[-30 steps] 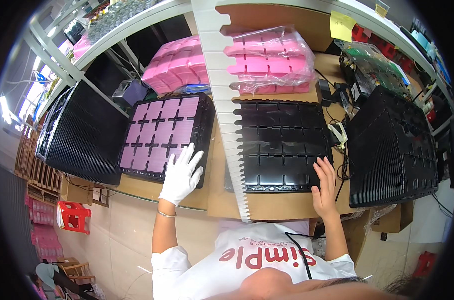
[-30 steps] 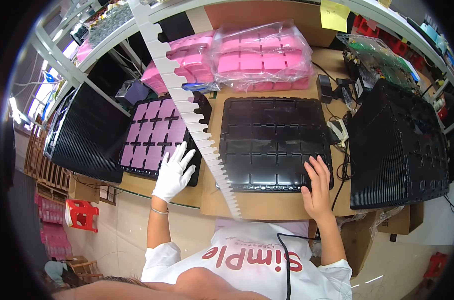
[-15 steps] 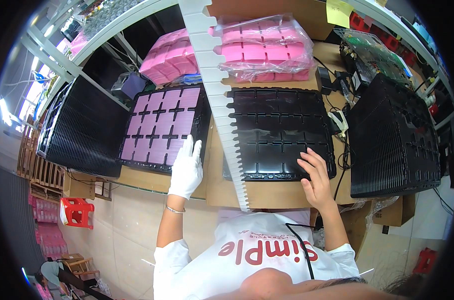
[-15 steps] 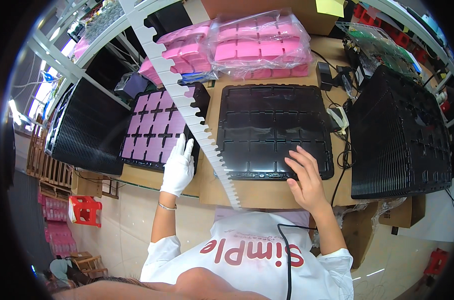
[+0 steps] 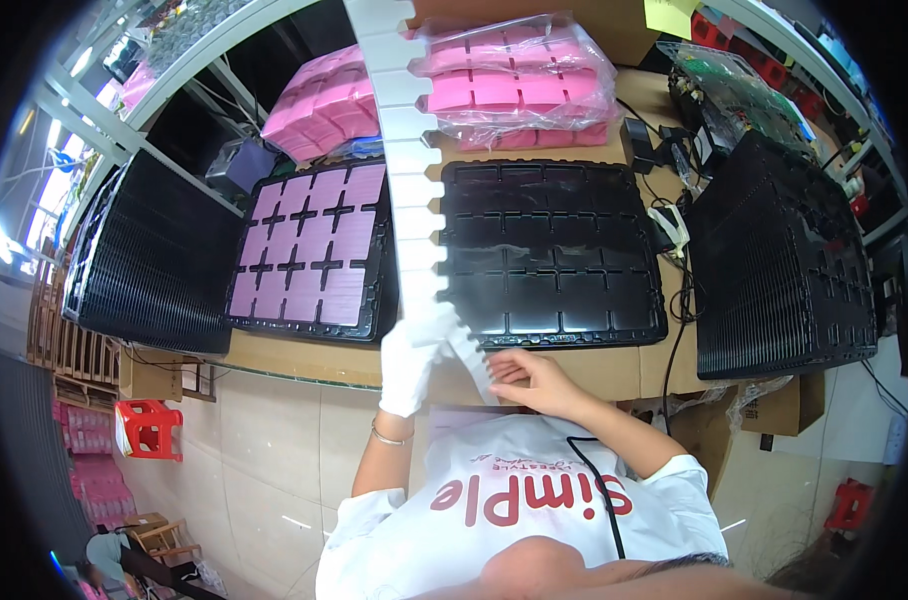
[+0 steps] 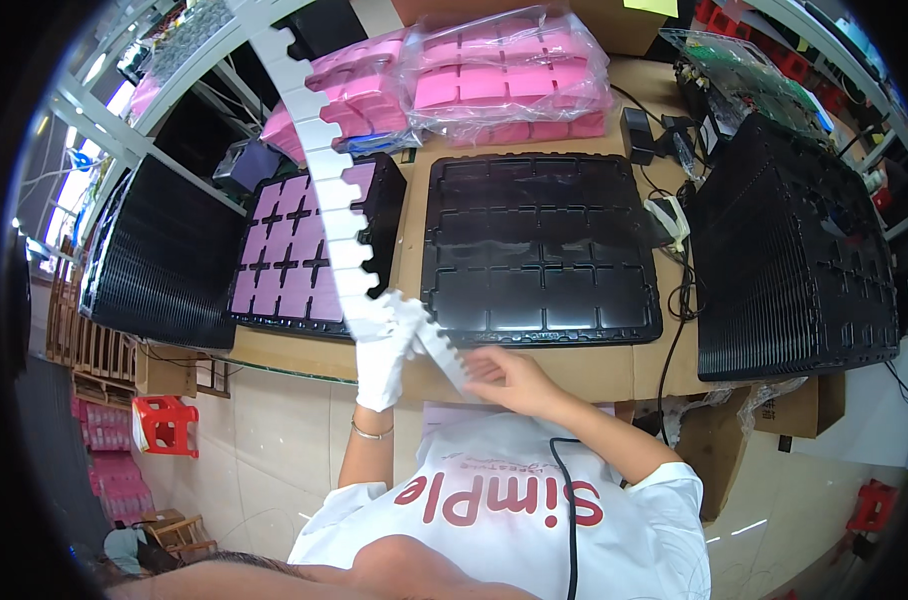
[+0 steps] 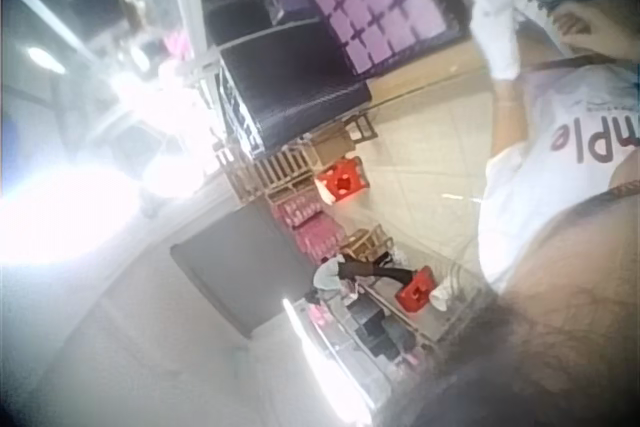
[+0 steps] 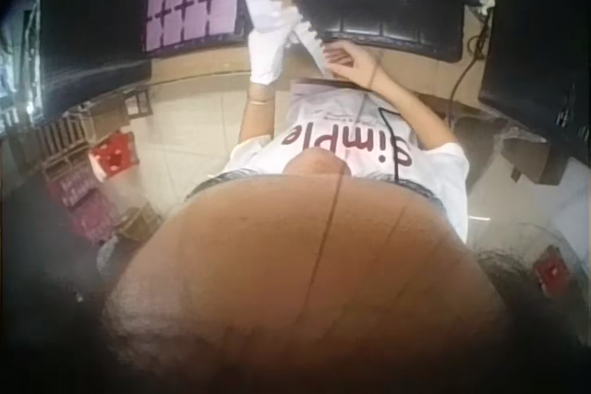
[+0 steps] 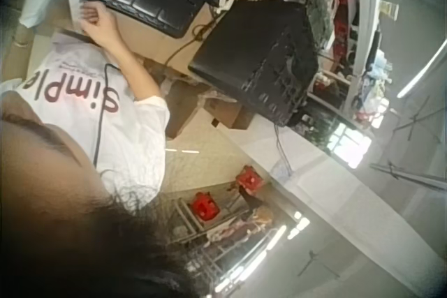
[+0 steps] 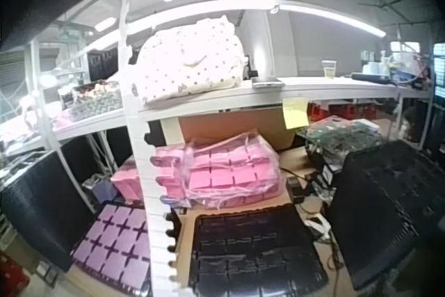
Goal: The person places pink foam inserts into black plastic trays on a table. They repeatedly pick up a foam insert, place it into a tray, and then wipe the tray's surface with a white cloth. The person continues this process for multiple trays.
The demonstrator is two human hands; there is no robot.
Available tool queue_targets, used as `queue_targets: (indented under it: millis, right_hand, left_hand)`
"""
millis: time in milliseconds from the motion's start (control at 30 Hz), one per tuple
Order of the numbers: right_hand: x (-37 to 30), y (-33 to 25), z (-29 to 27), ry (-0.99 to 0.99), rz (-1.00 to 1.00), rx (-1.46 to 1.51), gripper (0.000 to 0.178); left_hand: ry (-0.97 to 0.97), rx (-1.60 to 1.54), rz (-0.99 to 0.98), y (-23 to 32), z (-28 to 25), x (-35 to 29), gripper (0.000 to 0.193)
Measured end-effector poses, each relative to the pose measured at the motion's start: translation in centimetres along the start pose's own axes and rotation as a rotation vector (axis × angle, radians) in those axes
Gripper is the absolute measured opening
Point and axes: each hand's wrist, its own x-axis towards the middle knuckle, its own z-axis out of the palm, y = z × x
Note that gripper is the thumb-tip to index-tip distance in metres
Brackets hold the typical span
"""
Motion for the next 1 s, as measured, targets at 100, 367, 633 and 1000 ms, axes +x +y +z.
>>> queue_targets:
  millis: [100, 367, 633, 1000]
  right_hand:
    - [0.5, 1.9, 0.8, -0.061, 0.135, 0.261, 0.017]
    - [2.3, -1.0, 0.3, 0.048, 0.108, 0.299, 0.018]
    - [4.2, -3.1, 0.0, 0.452, -0.754, -0.593, 0.010]
    - [27.9, -0.8, -12.9, 0.253, -0.274, -0.520, 0.014]
  left_hand:
    - [0.034, -0.198, 0.103, -0.7, -0.7, 0.6, 0.037]
    - [-0.113, -0.057, -0.165, -0.1, 0.8, 0.3, 0.019]
    - [0.098, -0.202, -0.132, -0.9, 2.2, 1.7, 0.020]
    - [0.049, -0.190, -0.155, -2.4, 1.0, 4.7, 0.032]
